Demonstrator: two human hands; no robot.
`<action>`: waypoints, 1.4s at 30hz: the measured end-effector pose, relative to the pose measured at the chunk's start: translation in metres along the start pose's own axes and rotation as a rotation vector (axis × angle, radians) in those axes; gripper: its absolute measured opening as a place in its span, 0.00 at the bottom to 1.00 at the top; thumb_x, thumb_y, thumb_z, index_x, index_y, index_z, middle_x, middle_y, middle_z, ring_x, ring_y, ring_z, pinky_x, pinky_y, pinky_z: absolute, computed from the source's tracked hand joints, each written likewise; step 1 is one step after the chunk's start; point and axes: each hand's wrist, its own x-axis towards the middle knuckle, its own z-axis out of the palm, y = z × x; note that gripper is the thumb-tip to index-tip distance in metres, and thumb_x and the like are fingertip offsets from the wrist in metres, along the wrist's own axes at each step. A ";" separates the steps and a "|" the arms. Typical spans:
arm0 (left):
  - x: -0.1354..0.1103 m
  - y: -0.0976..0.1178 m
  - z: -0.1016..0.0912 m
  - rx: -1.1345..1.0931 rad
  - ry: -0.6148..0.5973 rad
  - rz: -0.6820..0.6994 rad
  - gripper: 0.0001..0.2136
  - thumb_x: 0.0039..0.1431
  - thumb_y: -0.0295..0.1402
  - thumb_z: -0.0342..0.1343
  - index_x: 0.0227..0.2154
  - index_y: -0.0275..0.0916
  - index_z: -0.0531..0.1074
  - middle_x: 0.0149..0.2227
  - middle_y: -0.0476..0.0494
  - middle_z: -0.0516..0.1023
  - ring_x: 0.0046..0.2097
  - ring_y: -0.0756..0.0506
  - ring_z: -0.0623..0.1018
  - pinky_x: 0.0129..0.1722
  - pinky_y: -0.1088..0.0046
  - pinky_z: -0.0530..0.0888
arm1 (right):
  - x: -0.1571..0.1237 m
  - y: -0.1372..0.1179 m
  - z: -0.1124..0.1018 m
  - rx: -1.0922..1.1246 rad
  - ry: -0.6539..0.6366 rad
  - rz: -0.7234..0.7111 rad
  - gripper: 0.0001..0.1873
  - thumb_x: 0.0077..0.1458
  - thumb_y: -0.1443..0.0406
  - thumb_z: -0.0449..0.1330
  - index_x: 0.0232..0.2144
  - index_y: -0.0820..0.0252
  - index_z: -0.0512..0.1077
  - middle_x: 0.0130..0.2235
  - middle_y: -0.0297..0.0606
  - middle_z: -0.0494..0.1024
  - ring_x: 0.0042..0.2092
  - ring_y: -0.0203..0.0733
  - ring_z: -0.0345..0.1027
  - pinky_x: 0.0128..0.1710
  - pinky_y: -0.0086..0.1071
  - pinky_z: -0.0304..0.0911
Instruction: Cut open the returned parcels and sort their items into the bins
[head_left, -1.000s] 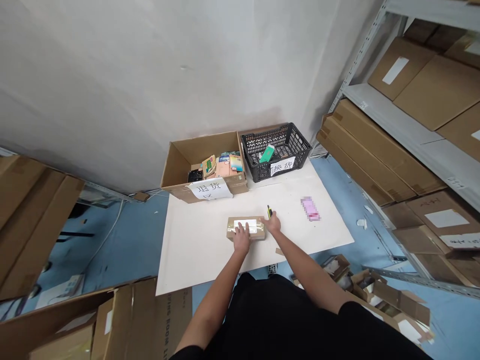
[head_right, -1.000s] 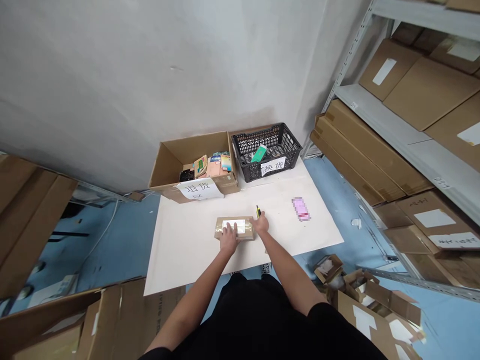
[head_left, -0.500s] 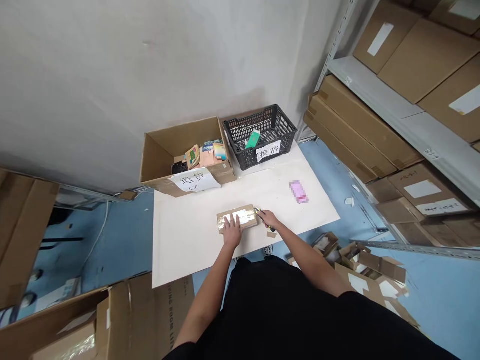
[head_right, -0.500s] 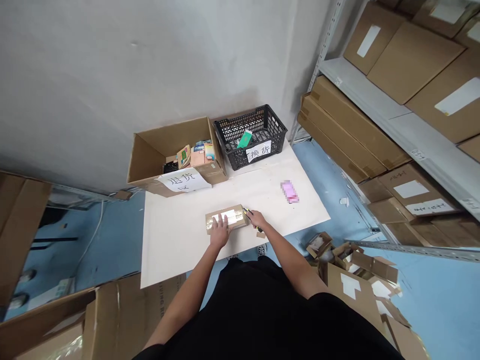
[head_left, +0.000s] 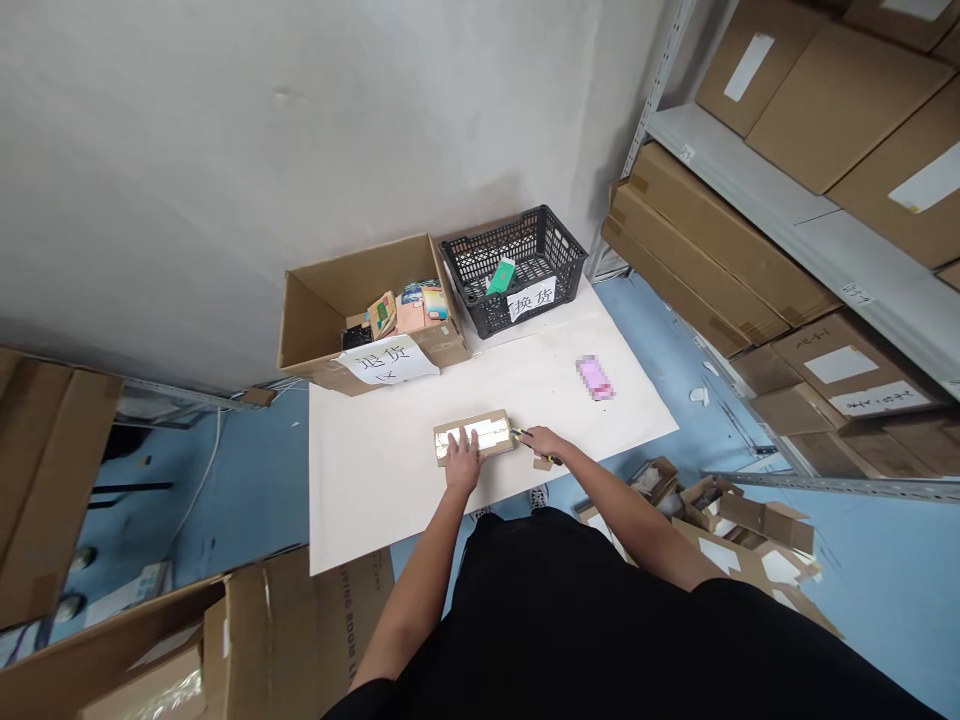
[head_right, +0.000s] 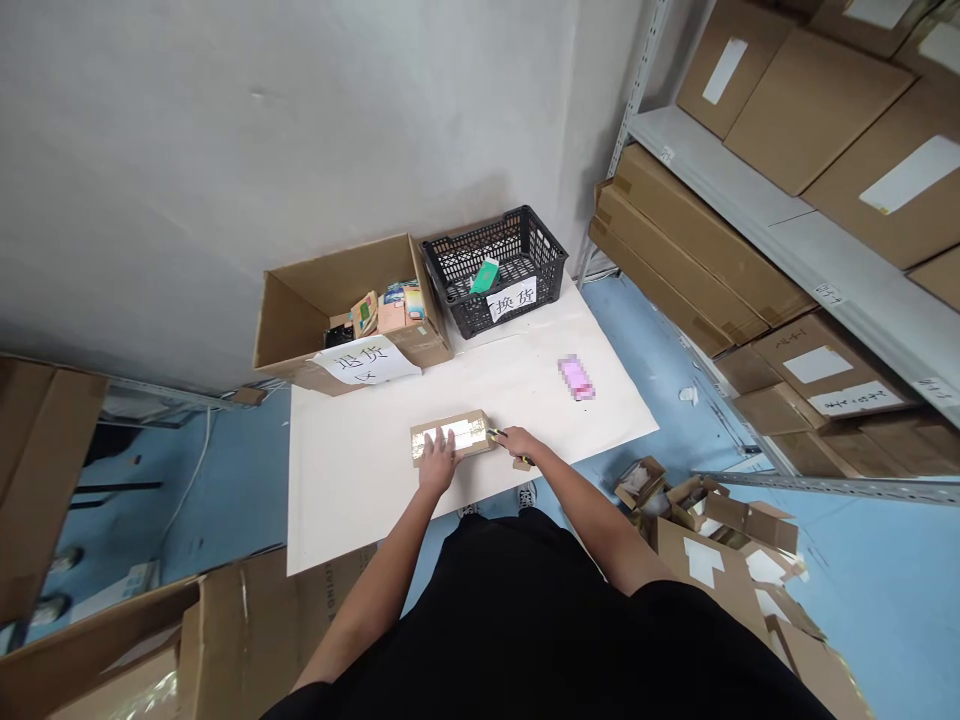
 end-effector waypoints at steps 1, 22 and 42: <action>0.000 0.000 -0.003 -0.003 -0.006 -0.005 0.35 0.72 0.50 0.47 0.76 0.44 0.50 0.78 0.36 0.49 0.77 0.25 0.46 0.69 0.43 0.61 | -0.002 0.005 0.000 -0.012 -0.025 0.002 0.22 0.67 0.48 0.62 0.28 0.56 0.65 0.15 0.25 0.65 0.15 0.34 0.59 0.21 0.28 0.55; -0.021 0.014 -0.023 -0.001 0.035 -0.026 0.29 0.71 0.54 0.48 0.70 0.49 0.64 0.67 0.31 0.67 0.66 0.31 0.66 0.57 0.52 0.72 | 0.076 -0.051 0.026 0.201 0.664 0.142 0.26 0.55 0.48 0.67 0.48 0.54 0.66 0.44 0.44 0.81 0.46 0.52 0.78 0.41 0.35 0.70; -0.033 -0.109 -0.024 -0.254 -0.108 -0.037 0.37 0.66 0.27 0.46 0.77 0.44 0.48 0.78 0.42 0.50 0.76 0.40 0.55 0.70 0.58 0.66 | 0.054 -0.065 0.083 0.616 0.349 -0.092 0.24 0.66 0.43 0.53 0.46 0.55 0.70 0.51 0.48 0.81 0.49 0.47 0.79 0.43 0.34 0.74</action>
